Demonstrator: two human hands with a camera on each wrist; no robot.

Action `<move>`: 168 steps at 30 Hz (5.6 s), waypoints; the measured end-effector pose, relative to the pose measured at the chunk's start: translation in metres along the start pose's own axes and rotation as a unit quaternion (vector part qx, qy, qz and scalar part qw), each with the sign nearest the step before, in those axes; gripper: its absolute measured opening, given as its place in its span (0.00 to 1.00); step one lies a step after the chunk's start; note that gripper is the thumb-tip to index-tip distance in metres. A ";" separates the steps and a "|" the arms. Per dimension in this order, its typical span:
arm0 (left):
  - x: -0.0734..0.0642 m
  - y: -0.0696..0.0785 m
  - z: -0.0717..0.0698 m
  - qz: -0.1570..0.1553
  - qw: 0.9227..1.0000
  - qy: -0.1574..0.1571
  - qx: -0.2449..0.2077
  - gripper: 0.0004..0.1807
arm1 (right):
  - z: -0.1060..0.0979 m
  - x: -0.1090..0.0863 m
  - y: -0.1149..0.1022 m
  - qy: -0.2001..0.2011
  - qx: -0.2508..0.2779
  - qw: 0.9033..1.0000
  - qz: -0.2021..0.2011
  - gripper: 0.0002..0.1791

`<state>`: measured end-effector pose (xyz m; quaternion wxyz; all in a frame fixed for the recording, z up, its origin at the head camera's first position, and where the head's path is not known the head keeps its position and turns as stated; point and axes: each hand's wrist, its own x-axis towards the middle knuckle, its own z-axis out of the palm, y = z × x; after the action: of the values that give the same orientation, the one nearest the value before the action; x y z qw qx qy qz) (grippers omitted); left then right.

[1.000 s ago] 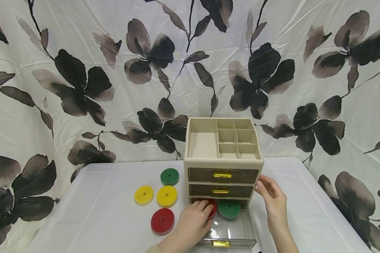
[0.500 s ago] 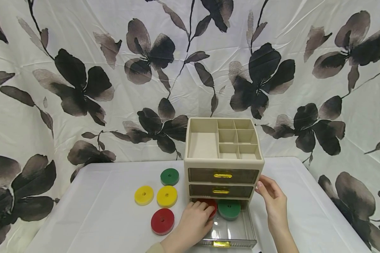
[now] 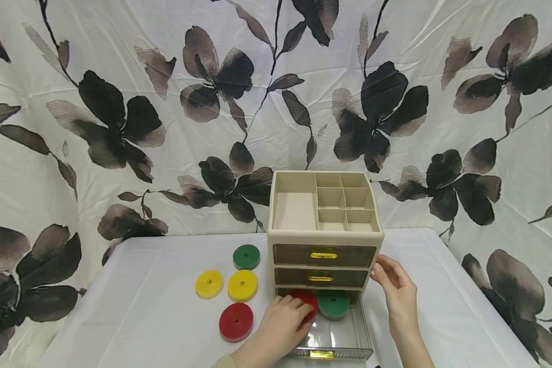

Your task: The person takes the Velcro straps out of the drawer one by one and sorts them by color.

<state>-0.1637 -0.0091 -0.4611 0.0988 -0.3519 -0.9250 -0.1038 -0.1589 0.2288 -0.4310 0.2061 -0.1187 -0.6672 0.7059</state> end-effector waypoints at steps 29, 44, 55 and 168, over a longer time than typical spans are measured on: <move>0.014 -0.001 0.004 -0.014 0.997 -0.079 0.016 0.29 | 0.000 0.000 0.000 0.001 -0.002 1.000 0.002 0.18; 0.015 -0.004 0.006 -0.011 0.998 -0.069 0.003 0.26 | 0.000 0.001 -0.001 0.001 -0.003 1.000 0.003 0.18; 0.010 -0.002 0.003 -0.012 0.998 -0.055 -0.033 0.21 | 0.001 0.000 -0.001 0.002 -0.001 1.000 0.001 0.18; -0.110 -0.099 -0.033 -0.321 0.939 0.092 -0.078 0.24 | 0.002 0.000 0.000 0.004 0.005 1.000 -0.003 0.17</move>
<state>-0.1454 -0.1592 -0.4700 0.1168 -0.0315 -0.9647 -0.2340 -0.1592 0.2273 -0.4305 0.2109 -0.1185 -0.6635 0.7079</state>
